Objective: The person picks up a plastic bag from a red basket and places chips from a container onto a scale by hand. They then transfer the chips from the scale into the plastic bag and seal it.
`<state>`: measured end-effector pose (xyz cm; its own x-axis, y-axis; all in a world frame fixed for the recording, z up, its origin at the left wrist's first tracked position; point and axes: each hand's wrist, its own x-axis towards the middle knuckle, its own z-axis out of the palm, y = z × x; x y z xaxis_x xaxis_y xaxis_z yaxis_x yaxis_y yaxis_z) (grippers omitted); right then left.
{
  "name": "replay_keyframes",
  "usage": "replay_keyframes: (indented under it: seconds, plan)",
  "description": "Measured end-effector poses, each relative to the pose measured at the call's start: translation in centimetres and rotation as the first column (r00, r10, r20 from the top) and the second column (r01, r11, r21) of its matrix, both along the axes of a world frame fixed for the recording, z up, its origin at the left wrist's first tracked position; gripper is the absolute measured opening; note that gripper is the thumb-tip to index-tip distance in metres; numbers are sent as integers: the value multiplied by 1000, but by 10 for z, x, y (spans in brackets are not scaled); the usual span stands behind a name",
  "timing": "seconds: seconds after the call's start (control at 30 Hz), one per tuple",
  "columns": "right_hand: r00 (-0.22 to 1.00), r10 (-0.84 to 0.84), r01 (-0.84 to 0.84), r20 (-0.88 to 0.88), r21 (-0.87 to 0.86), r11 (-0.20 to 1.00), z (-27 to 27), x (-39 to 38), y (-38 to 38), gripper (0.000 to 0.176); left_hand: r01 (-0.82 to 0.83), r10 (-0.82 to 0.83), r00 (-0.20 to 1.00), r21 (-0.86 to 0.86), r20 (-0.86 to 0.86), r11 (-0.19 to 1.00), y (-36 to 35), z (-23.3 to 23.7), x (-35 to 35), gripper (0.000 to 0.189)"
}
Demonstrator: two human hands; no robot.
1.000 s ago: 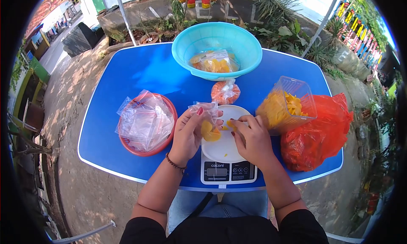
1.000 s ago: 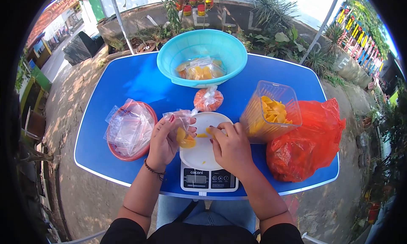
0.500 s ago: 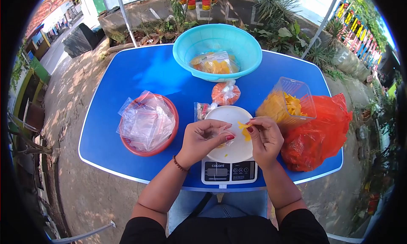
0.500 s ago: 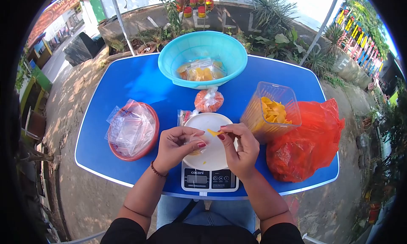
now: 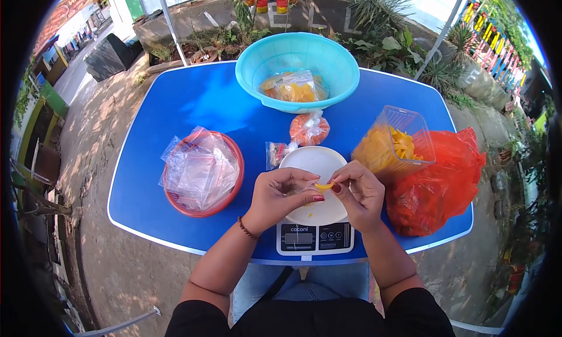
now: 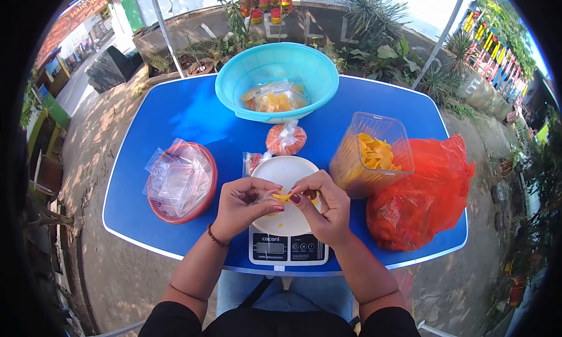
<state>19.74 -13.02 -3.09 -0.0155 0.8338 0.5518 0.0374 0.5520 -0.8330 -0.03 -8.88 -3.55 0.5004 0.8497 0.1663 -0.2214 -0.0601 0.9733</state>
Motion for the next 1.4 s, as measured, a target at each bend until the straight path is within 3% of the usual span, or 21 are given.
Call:
replay_keyframes:
  seconds: [0.1, 0.2, 0.3, 0.4, 0.53, 0.63, 0.7, 0.83, 1.1, 1.23, 1.3, 1.33, 1.4]
  plan:
    - [970, -101, 84, 223, 85, 993, 6, 4, 1, 10, 19, -18, 999, -17, 33, 1000, 0, 0, 1, 34]
    - [918, -118, 27, 379, 237, 971, 13, 6, 5, 15, 42, -34, 993, -67, 111, 997, 0, 0, 1, 31]
    - [945, -128, 63, 299, 217, 974, 18, -2, 3, 22, 36, -39, 996, 36, 83, 999, 3, -4, 0, 31]
    - [905, -288, 297, 313, 20, 955, 19, 2, -3, 26, 76, -39, 951, -110, 306, 991, 9, -11, 0, 34]
    - [658, -258, 254, 708, 114, 960, 20, 11, 0, 33, 113, 12, 918, -290, 396, 950, 12, -4, -2, 37]
    - [468, -168, 249, 868, 54, 967, 23, 6, -6, 36, 151, 30, 884, -346, 466, 926, 14, -1, -1, 38]
    - [475, -196, 260, 858, 75, 963, 20, 4, -6, 34, 181, 45, 866, -396, 497, 900, 14, 1, -2, 39]
    - [494, -224, 273, 840, 94, 957, 15, 6, -4, 29, 109, -6, 939, -280, 345, 954, 10, 7, 0, 50]
    - [694, -294, 227, 658, 187, 956, 9, 6, 3, 29, 151, -42, 940, -303, 339, 941, 11, 4, 0, 54]
    - [850, -314, 259, 423, 183, 948, 8, 5, 4, 23, 182, -63, 943, -345, 328, 921, 9, 8, -2, 40]
    - [953, -255, 241, 162, 101, 965, 3, 3, 3, 19, 159, -70, 958, -311, 278, 937, 8, 1, 0, 30]
    - [974, -223, 222, 24, 63, 973, 2, 2, 2, 17, 114, -65, 976, -234, 206, 966, 7, -1, 0, 28]
    - [978, -195, 200, -79, 58, 978, 2, -1, 0, 14, 38, -34, 998, -68, 59, 997, 4, -4, 0, 26]
